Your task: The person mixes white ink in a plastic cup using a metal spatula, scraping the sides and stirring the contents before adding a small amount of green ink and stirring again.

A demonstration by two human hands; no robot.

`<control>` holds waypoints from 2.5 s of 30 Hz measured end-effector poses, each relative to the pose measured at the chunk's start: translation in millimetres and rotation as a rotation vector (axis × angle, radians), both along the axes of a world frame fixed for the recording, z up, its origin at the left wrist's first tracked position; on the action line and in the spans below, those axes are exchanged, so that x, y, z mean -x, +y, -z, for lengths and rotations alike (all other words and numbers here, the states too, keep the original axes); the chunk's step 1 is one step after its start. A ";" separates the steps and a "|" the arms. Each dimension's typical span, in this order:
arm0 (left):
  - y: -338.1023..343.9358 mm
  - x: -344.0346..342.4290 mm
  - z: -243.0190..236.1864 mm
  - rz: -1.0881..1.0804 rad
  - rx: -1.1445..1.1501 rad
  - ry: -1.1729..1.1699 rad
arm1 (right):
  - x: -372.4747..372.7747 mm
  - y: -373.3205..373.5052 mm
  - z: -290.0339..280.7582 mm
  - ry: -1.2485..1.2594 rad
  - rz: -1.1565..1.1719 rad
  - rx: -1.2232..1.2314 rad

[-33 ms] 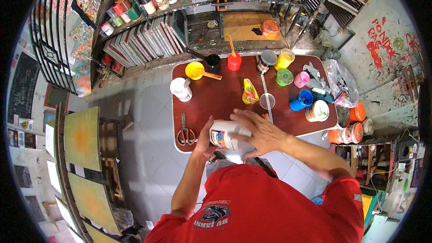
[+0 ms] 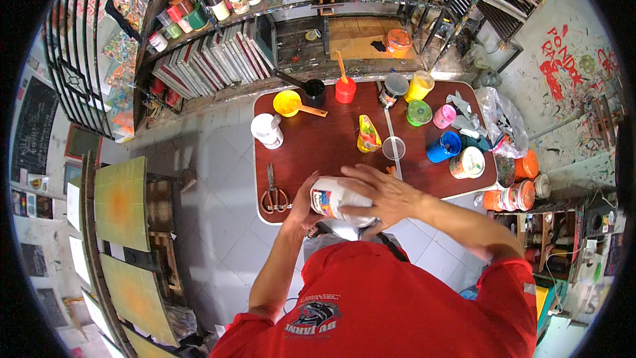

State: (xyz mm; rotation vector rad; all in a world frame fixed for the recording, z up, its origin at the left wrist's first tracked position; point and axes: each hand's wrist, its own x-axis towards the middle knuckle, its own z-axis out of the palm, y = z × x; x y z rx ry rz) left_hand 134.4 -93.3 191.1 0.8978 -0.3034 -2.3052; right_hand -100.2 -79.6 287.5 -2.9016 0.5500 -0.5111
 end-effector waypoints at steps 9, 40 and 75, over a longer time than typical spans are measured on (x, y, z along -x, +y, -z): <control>-11.4 -3.7 -5.1 -0.179 0.107 0.067 | -21.9 9.4 20.9 -0.265 0.266 0.004; -20.0 -2.9 14.4 -0.258 0.108 0.111 | -98.4 46.3 2.2 -0.505 1.068 -0.227; -11.6 5.3 57.8 0.404 -0.222 0.023 | -36.0 47.2 16.7 -0.090 0.659 -0.696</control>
